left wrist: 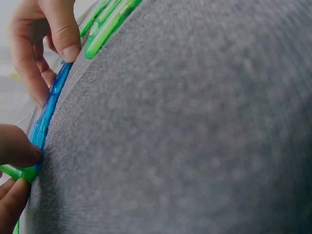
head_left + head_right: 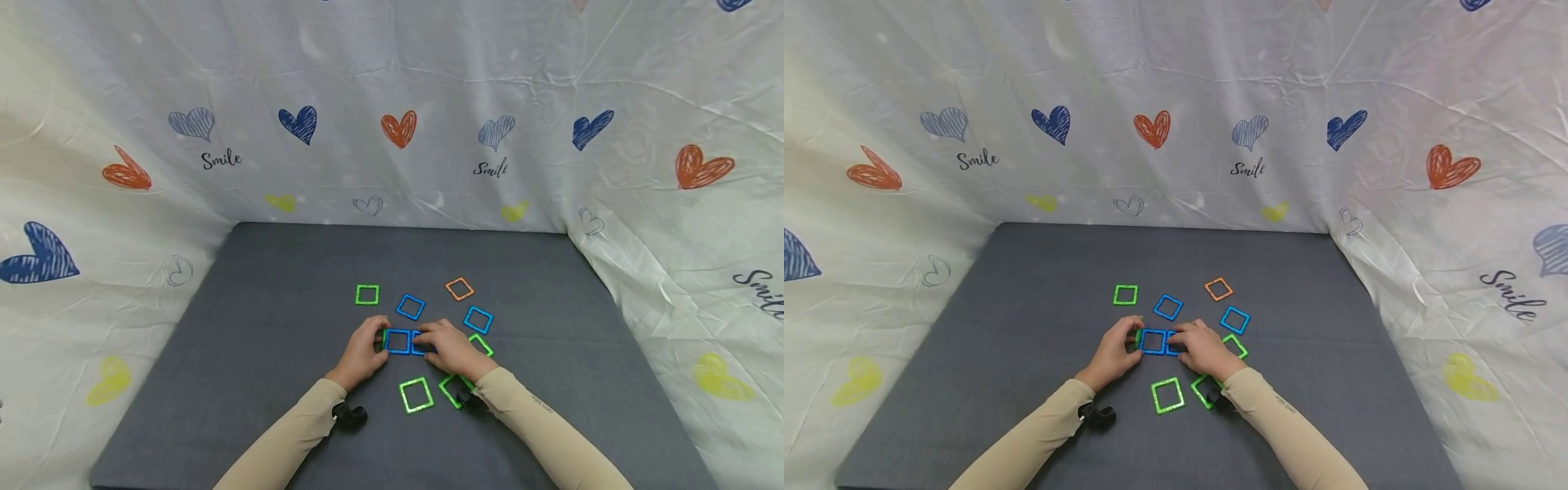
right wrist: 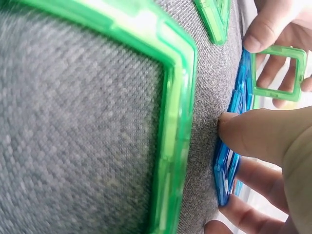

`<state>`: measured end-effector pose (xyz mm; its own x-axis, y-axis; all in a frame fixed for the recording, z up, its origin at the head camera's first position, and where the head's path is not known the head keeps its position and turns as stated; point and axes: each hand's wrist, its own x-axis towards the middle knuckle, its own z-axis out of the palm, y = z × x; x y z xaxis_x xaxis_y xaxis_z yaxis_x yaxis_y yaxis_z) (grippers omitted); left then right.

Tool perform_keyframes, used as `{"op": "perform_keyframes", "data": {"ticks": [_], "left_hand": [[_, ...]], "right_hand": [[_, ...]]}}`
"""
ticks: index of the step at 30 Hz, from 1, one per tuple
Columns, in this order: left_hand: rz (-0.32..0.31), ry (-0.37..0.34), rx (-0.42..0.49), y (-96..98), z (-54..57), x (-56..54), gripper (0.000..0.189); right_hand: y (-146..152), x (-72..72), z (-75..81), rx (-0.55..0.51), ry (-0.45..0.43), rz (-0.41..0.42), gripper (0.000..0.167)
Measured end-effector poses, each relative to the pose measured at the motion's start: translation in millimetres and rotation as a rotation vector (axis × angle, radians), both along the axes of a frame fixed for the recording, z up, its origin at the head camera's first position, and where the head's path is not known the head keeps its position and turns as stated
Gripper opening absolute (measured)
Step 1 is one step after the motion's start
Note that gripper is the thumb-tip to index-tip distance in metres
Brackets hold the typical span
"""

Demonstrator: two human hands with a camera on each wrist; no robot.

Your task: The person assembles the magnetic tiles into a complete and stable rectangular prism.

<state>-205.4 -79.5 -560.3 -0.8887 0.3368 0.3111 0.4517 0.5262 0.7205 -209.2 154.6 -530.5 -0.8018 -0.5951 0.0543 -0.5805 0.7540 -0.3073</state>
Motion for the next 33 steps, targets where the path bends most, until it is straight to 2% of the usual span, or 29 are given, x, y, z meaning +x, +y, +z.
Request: {"op": "perform_keyframes", "data": {"ticks": [7,14,21,33], "left_hand": [[-0.002,-0.006,0.006,0.5,-0.3,0.5,0.047],[0.01,-0.05,0.075,-0.3,-4.8,2.4,0.044],[0.047,-0.11,0.159,-0.4,-5.6,5.7,0.028],[0.108,-0.137,0.174,0.8,-4.6,8.5,0.028]], "right_hand": [[-0.1,0.6,1.2,0.002,-0.002,-0.002,0.034],[0.1,0.2,1.1,0.003,-0.019,-0.009,0.034],[0.6,0.1,1.1,0.002,-0.013,-0.006,0.034],[0.4,-0.2,1.0,0.006,-0.007,-0.001,0.034]]}}
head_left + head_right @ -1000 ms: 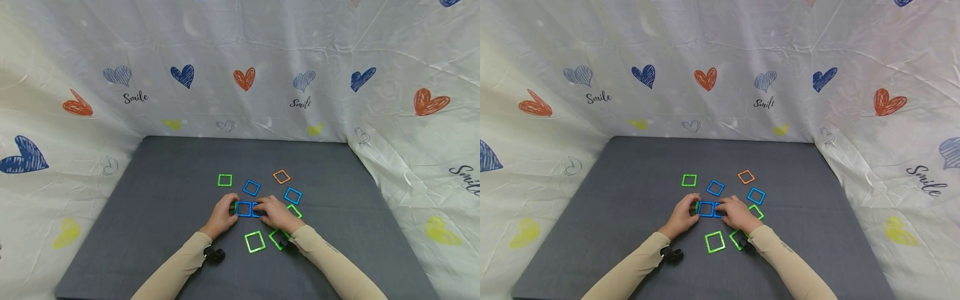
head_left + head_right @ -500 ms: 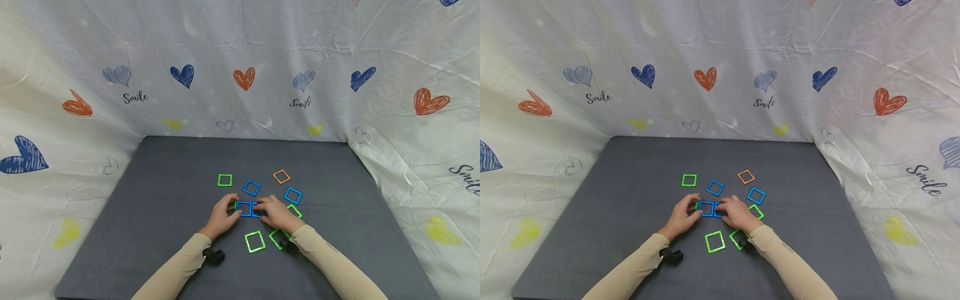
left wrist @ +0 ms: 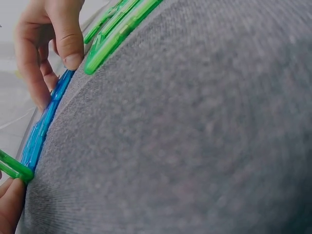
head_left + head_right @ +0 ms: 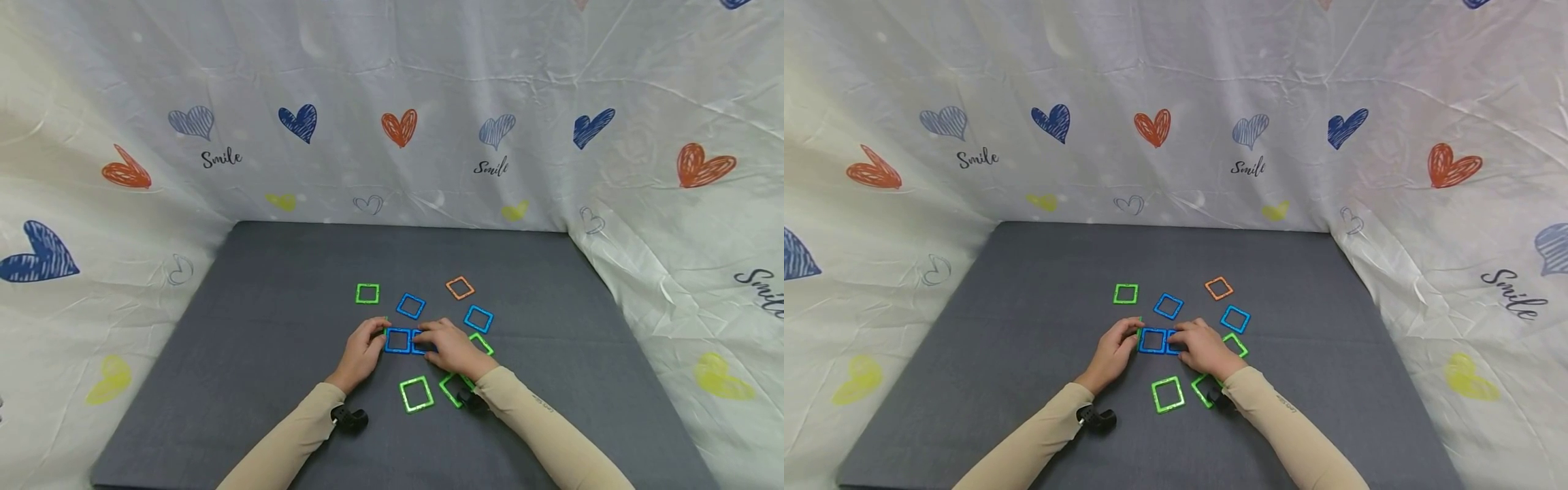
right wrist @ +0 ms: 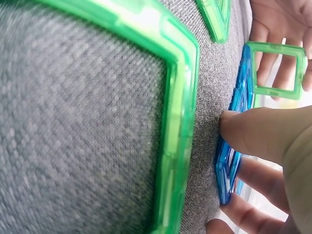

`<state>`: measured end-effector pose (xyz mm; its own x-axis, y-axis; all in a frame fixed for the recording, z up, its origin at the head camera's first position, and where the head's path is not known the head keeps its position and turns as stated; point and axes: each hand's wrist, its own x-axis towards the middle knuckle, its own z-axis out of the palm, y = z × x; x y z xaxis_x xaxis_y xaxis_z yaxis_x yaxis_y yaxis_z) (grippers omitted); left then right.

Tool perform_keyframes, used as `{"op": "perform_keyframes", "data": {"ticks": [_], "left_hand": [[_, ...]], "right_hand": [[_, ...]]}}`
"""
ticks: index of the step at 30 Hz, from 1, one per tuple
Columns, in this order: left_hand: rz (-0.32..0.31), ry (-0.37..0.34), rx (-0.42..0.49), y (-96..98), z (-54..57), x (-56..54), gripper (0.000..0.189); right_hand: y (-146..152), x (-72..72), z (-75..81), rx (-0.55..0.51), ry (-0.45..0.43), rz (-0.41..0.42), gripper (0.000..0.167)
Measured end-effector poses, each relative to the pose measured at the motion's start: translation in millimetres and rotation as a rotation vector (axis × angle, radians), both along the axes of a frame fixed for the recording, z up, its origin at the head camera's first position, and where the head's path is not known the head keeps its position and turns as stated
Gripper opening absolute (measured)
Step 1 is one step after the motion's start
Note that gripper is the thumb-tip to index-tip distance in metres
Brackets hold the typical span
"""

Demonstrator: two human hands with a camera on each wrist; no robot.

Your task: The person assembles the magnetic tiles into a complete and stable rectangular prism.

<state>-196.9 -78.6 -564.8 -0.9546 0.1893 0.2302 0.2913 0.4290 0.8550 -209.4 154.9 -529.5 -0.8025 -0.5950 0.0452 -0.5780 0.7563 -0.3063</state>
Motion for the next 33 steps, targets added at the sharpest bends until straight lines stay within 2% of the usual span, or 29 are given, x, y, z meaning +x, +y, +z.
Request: {"op": "perform_keyframes", "data": {"ticks": [16,23,27,33], "left_hand": [[0.05,-0.012,0.105,1.2,-7.8,1.8,0.028],[0.049,0.004,0.129,1.2,-9.6,1.2,0.027],[0.05,0.024,0.128,1.6,-10.0,1.5,0.027],[0.055,0.049,0.13,2.1,-11.6,2.3,0.027]], "right_hand": [[-1,-0.7,2.9,-0.005,-0.007,0.003,0.033],[-3,-9.0,6.2,0.014,-0.004,0.014,0.03],[-6,-17.2,8.3,-0.01,0.03,-0.013,0.025],[-14,-33.0,9.8,-0.033,0.137,-0.066,0.023]]}}
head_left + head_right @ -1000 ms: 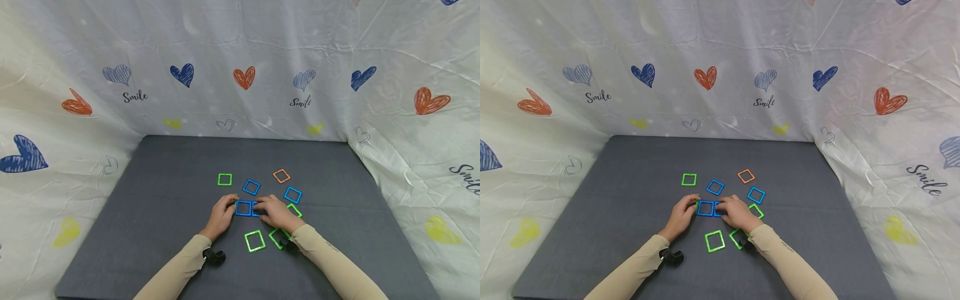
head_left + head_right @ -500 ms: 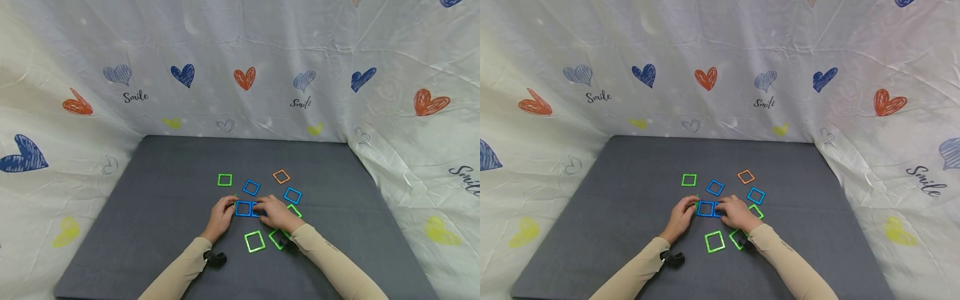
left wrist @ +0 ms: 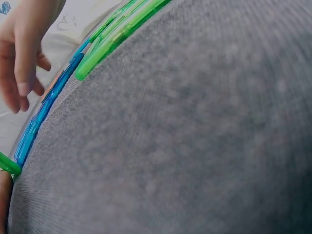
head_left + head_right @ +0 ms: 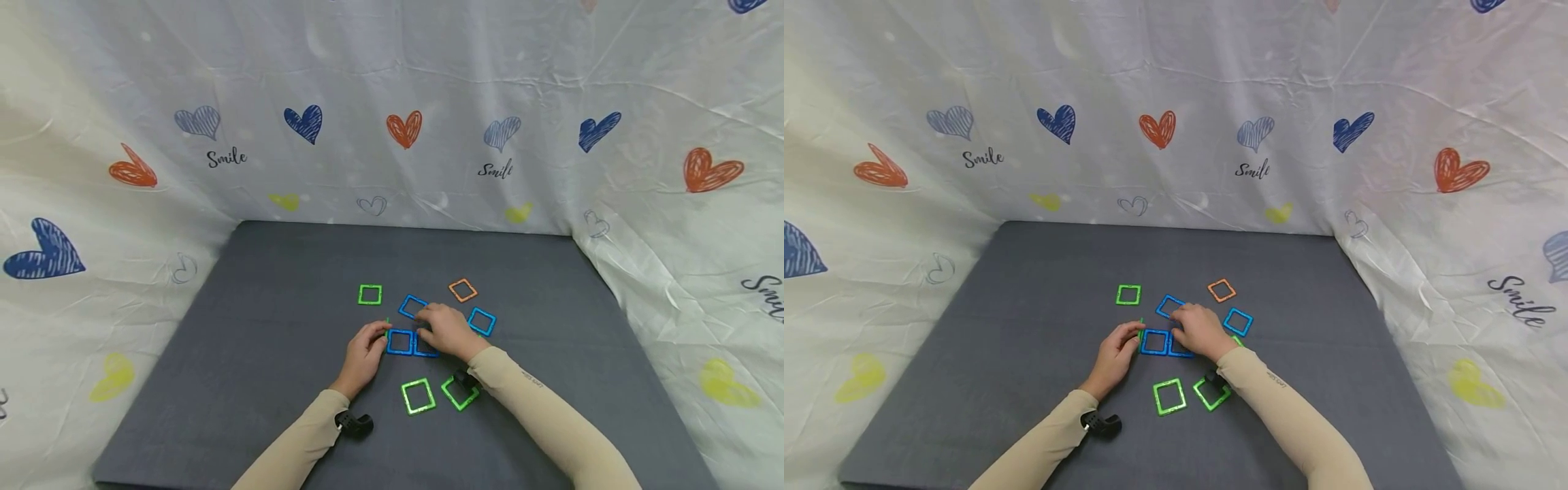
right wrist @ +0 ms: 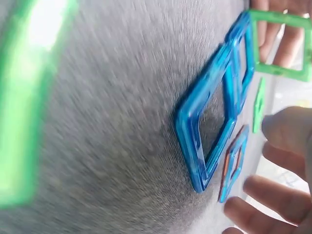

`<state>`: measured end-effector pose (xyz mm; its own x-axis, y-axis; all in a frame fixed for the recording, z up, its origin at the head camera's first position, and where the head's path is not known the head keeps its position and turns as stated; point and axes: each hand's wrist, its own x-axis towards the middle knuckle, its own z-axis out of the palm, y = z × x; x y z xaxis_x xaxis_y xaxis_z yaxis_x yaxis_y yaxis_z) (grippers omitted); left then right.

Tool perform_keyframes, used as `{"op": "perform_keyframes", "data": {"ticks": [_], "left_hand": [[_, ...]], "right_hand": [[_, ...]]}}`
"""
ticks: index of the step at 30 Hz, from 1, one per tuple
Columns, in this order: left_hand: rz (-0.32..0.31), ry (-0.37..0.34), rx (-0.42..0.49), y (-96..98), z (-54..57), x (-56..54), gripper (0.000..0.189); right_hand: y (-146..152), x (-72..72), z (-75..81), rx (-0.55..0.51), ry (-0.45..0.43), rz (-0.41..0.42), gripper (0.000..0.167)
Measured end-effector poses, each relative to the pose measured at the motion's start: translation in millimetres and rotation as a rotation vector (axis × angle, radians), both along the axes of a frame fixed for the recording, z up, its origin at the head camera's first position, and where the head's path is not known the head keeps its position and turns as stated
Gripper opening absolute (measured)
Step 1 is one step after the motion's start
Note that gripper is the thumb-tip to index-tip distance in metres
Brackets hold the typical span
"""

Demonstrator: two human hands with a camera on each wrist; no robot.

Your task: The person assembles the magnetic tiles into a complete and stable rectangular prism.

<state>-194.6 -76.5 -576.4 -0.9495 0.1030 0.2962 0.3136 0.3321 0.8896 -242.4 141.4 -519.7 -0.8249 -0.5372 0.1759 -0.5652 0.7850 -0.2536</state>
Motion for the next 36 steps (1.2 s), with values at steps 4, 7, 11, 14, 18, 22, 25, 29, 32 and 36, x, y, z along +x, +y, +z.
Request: {"op": "perform_keyframes", "data": {"ticks": [4,7,11,14,18,22,25,29,32,36], "left_hand": [[-0.003,0.008,-0.013,-0.4,-1.6,1.3,0.027],[-0.015,0.005,-0.015,-0.7,-2.6,1.8,0.028],[-0.018,0.001,-0.002,-0.5,-3.8,1.8,0.029],[-0.012,0.014,0.004,0.2,-4.4,1.5,0.029],[-0.009,0.023,0.006,0.8,-4.0,1.2,0.028],[-0.012,0.017,0.001,0.8,-2.9,1.0,0.029],[-0.013,0.021,-0.009,0.5,-2.6,0.4,0.029],[-0.013,0.012,-0.012,-0.2,-1.9,-0.2,0.029],[-0.012,0.0,-0.006,-0.9,-2.0,0.0,0.029],[-0.006,-0.007,-0.002,-1.5,-2.4,0.6,0.029]], "right_hand": [[-6,-11.3,0.6,0.031,0.015,-0.025,0.027],[-11,-18.6,2.2,0.081,-0.023,-0.053,0.032],[-19,-25.6,4.0,0.156,-0.082,-0.085,0.041],[-24,-28.8,4.1,0.206,-0.105,-0.097,0.045],[-28,-30.0,2.9,0.234,-0.112,-0.112,0.044],[-30,-30.1,0.3,0.235,-0.101,-0.119,0.041],[-30,-31.0,-1.9,0.236,-0.09,-0.123,0.04],[-30,-32.3,-3.4,0.227,-0.088,-0.123,0.041],[-30,-32.7,-3.4,0.227,-0.097,-0.117,0.041],[-32,-33.6,-3.4,0.237,-0.11,-0.11,0.041]]}}
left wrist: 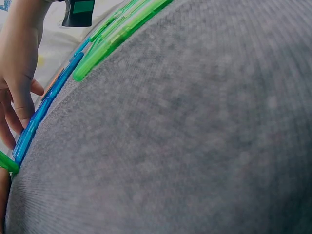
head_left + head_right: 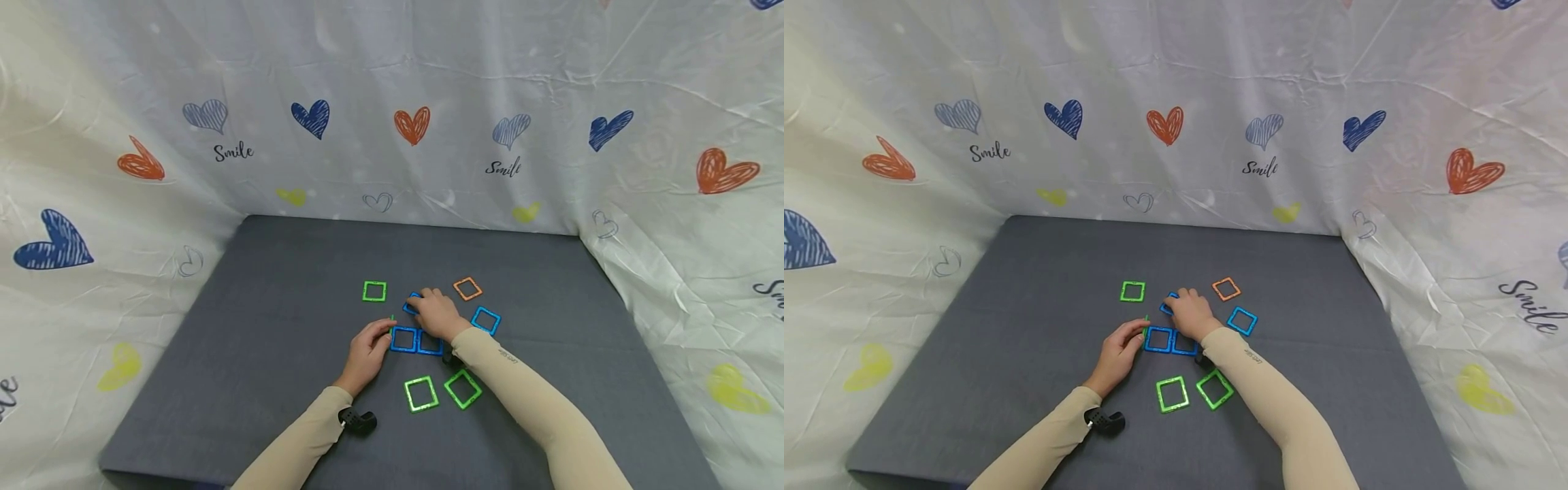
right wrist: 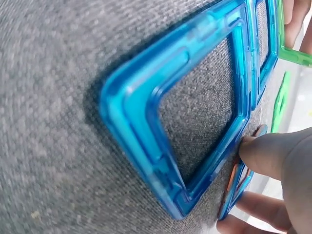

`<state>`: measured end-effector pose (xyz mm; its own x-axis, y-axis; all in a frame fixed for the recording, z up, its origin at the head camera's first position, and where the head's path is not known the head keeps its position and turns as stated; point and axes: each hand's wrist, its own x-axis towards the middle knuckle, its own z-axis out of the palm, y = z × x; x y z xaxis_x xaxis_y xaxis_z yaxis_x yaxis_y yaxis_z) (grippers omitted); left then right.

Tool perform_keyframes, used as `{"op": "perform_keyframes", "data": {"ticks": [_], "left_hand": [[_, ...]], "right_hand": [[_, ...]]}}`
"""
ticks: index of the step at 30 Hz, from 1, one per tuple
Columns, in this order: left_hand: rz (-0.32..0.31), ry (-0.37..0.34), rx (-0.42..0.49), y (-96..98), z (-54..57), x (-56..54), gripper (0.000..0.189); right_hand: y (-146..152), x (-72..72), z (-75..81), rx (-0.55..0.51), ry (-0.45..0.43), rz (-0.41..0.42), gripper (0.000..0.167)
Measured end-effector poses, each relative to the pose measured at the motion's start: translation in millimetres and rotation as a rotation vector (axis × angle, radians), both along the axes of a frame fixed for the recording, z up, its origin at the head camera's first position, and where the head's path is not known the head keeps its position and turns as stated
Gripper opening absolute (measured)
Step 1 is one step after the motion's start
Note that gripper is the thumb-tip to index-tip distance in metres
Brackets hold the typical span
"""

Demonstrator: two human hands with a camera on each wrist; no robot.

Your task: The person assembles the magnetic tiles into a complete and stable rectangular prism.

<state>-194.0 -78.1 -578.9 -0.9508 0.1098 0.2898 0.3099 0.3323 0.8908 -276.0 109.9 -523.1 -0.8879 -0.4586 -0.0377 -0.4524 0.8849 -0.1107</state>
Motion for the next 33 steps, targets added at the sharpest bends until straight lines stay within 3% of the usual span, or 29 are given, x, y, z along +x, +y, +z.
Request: {"op": "perform_keyframes", "data": {"ticks": [7,16,20,33], "left_hand": [[0.008,0.005,-0.007,-0.6,-1.1,0.3,0.029],[0.014,0.013,0.008,0.0,-1.3,-0.2,0.029],[0.019,0.007,0.003,0.2,-1.1,0.1,0.029],[0.015,-0.018,0.012,0.4,0.7,1.7,0.029]], "right_hand": [[1,-0.3,3.1,0.021,-0.028,0.01,0.04],[7,0.8,13.4,-0.086,-0.066,0.061,0.037],[9,-1.1,15.3,-0.145,-0.082,0.039,0.036],[14,-3.0,17.8,-0.264,0.011,-0.002,0.032]]}}
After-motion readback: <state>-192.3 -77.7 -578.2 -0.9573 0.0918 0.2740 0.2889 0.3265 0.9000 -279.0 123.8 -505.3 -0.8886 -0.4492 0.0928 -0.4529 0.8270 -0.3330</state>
